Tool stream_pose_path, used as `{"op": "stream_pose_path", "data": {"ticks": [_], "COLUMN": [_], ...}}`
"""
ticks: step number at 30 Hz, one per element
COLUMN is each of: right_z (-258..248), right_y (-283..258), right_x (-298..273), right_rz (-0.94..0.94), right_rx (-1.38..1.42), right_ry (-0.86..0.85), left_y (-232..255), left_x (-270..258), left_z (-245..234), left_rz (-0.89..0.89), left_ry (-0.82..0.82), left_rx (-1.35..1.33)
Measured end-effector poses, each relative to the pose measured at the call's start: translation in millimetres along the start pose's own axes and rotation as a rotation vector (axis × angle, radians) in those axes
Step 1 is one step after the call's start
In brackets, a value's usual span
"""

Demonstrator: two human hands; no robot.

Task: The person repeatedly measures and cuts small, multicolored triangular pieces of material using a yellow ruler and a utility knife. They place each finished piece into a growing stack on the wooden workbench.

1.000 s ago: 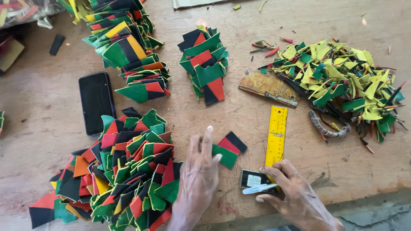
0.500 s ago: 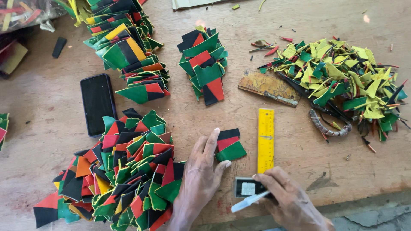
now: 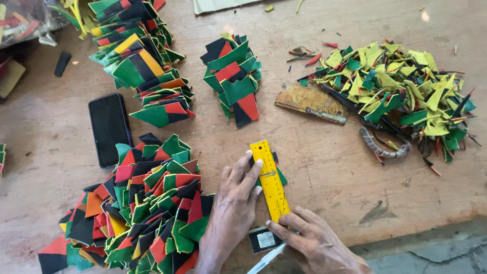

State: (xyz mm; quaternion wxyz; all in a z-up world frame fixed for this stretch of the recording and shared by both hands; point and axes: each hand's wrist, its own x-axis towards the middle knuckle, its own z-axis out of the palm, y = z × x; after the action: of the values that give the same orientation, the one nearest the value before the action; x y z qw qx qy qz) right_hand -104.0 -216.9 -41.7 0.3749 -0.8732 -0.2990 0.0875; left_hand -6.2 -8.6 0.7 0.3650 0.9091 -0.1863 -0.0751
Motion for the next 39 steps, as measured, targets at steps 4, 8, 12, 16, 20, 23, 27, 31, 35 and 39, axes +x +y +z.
{"op": "stream_pose_path", "data": {"ticks": [4, 8, 12, 16, 20, 23, 27, 31, 35, 39], "right_z": [0.6, 1.4, 2.6, 3.8, 4.2, 4.6, 3.2, 0.9, -0.8, -1.1], "right_y": [1.7, 1.4, 1.8, 2.3, 2.2, 1.7, 0.3, -0.8, -1.2, -2.3], "right_x": [0.3, 0.5, 0.9, 0.9, 1.2, 1.6, 2.5, 2.9, 3.9, 4.1], "right_rz": [-0.020, -0.021, -0.028, -0.026, -0.022, -0.022, -0.008, -0.002, -0.013, 0.007], "right_rx": [0.016, 0.025, 0.019, 0.018, 0.021, 0.023, 0.034, 0.026, 0.016, 0.027], "right_ry": [0.018, 0.023, 0.037, 0.041, 0.034, 0.040, 0.032, 0.006, 0.011, -0.002], "left_y": [-0.4, 0.5, 0.9, -0.3, -0.9, -2.4, -4.5, -4.7, -3.3, -3.6], "left_x": [-1.2, 0.9, 1.1, 1.3, 1.1, 2.0, 3.2, 6.9, 9.3, 10.0], "left_z": [-0.7, -1.3, -1.1, -0.9, -1.0, -0.9, -5.8, -11.0, -13.9, -13.8], "left_rz": [0.011, -0.020, -0.057, -0.030, -0.043, -0.042, 0.018, -0.056, -0.051, -0.054], "left_ry": [0.010, -0.019, -0.040, -0.023, -0.037, -0.052, -0.066, -0.101, -0.078, -0.067], "left_rx": [-0.020, -0.051, -0.057, -0.047, -0.052, -0.037, 0.072, -0.023, -0.104, -0.135]}}
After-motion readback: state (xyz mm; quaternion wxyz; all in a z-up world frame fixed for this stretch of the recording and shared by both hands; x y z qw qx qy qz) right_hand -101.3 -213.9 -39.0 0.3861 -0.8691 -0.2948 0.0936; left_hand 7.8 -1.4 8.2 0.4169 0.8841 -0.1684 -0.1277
